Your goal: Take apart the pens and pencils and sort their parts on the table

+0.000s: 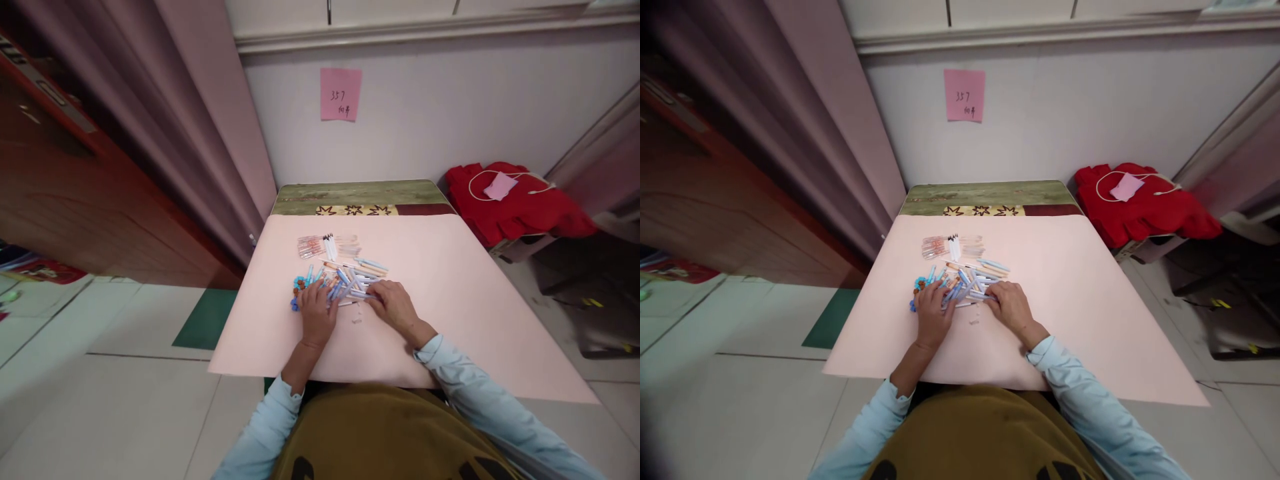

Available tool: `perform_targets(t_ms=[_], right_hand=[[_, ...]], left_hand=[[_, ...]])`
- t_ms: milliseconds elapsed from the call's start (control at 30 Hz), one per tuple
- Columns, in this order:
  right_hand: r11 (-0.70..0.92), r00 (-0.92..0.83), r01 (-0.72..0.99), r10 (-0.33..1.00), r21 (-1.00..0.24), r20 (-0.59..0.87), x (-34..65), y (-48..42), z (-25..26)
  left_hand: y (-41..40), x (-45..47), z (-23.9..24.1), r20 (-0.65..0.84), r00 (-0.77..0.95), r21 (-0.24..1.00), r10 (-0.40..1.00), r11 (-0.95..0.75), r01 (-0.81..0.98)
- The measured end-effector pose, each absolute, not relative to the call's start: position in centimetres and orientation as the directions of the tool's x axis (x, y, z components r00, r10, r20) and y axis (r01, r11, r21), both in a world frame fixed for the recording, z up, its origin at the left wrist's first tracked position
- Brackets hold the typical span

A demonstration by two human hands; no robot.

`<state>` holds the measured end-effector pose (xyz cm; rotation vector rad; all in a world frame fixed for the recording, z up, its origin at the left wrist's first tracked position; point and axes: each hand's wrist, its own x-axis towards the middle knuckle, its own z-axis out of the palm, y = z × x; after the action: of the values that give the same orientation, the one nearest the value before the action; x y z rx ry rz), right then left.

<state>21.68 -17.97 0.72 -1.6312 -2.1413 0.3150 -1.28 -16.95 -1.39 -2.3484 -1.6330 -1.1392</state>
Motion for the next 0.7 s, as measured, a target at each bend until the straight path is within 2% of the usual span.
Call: perform_targets(t_ms=[133, 300, 433, 567, 700], right_hand=[[0.196, -0.102, 0.853, 0.972, -0.483, 0.213, 20.5, -17.4, 1.0], [0.063, 0.019, 0.807, 0.991, -0.587, 0.133, 18.9, -17.1, 0.7], [0.131, -0.030, 0.721, 0.987, -0.680, 0.158, 18.9, -17.5, 0.2], [0.069, 0.105, 0.694, 0.975, -0.717, 0.195, 20.0, -17.2, 0.2], [0.003, 0.097, 0.768, 0.988, -0.641, 0.121, 20.8, -16.6, 0.7]], left_hand=[[-17.1, -1.6, -1.4, 0.577, 0.018, 0.400, 0.816, -0.301, 0.866], [-17.4, -1.6, -1.4, 0.538, 0.038, 0.362, 0.842, -0.272, 0.892], [-17.3, -1.6, -1.6, 0.536, 0.062, 0.355, 0.842, -0.291, 0.888], [-17.2, -1.5, -1.4, 0.525, 0.152, 0.326, 0.837, -0.363, 0.873], [-17.5, -1.2, -0.8, 0.493, 0.356, 0.254, 0.794, -0.523, 0.814]])
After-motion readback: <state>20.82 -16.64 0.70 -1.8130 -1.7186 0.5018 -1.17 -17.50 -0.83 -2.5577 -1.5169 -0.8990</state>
